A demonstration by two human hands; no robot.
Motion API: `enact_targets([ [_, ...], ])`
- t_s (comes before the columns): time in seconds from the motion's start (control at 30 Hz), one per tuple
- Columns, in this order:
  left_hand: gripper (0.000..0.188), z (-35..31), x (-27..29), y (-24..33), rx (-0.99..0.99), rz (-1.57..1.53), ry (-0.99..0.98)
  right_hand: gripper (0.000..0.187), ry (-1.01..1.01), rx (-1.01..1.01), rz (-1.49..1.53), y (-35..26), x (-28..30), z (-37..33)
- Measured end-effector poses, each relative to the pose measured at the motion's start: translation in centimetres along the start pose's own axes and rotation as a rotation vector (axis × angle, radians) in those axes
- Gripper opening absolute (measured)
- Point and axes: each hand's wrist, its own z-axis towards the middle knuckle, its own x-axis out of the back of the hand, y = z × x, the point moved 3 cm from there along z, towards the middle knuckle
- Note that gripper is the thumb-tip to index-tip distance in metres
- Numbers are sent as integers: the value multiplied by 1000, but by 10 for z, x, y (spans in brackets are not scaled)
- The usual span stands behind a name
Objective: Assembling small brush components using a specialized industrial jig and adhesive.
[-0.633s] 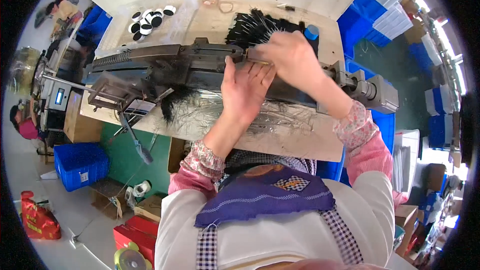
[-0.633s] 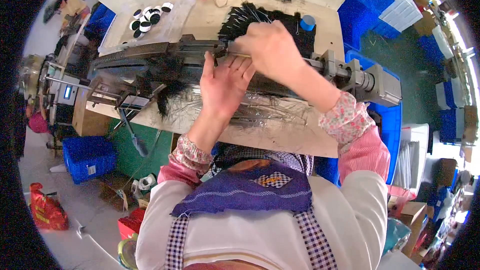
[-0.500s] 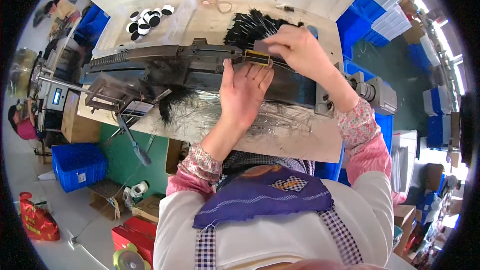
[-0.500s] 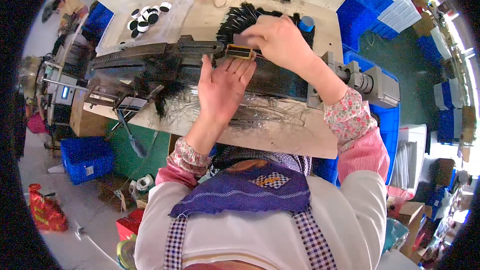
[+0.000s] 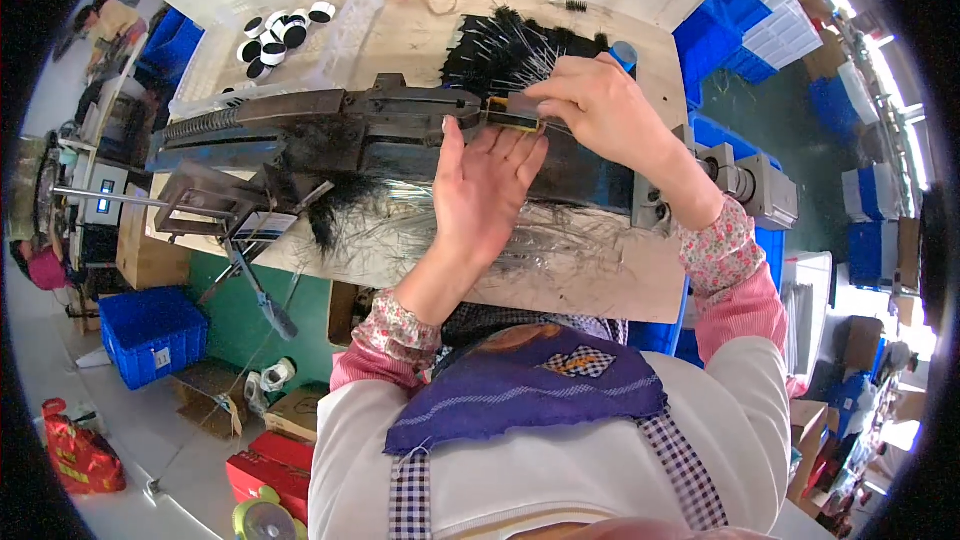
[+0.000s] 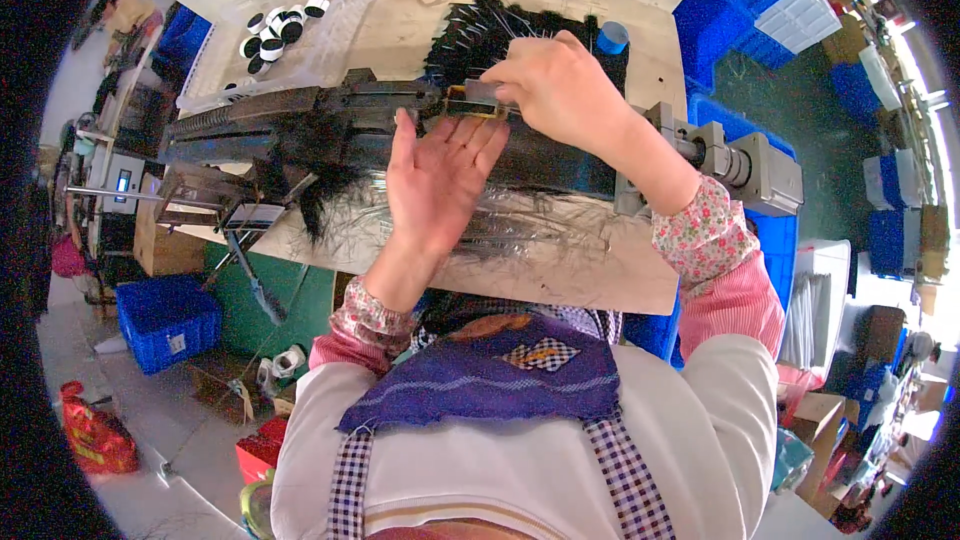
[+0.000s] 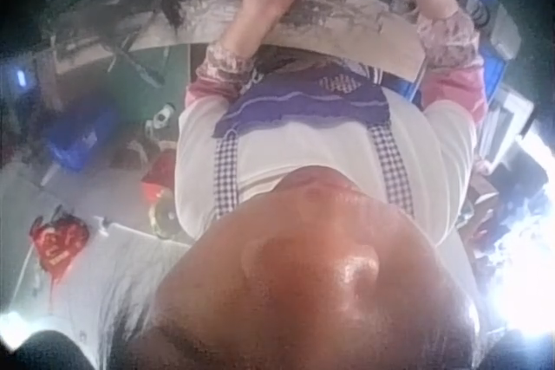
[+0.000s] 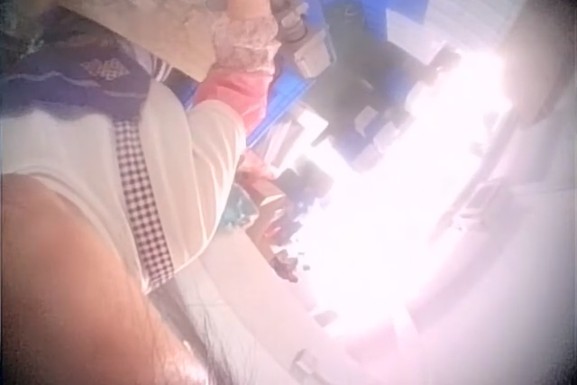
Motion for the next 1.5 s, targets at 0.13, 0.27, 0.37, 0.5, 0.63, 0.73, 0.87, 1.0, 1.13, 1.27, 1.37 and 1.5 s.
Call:
enact_targets([
  [0.13,60,-1,-3,1,-17,41,-5,16,-5,-1,-4,-1,1,-1],
  [0.27,58,-2,-3,1,-21,51,-19,14,111,14,121,3,3,3],
  [0.37,57,-1,-2,0,-40,56,-51,13,185,131,70,-14,7,5],
  [0.5,59,-1,2,2,-23,47,-22,15,265,147,142,-40,15,-2],
  [0.63,66,-3,5,3,-50,108,-42,20,30,-106,-113,-34,6,-8],
  [0.73,62,-4,5,4,-79,97,18,20,-149,-128,-199,-39,-3,-7],
  [0.87,55,-1,3,6,-17,69,65,17,-107,-54,-295,-46,-7,-4],
  [1.0,47,-4,-7,12,-14,274,172,17,-56,18,-281,-48,-15,-5],
  [1.13,37,3,2,11,29,279,85,18,-5,-38,-218,-49,-10,-29],
  [1.27,26,-4,11,-20,-81,313,107,25,-88,-251,120,-44,-21,-134],
  [1.37,21,1,29,-51,-1,142,87,26,-211,-587,145,-20,-48,-218],
  [1.5,27,-4,44,-68,84,229,252,25,-187,-556,114,-2,-73,-246],
])
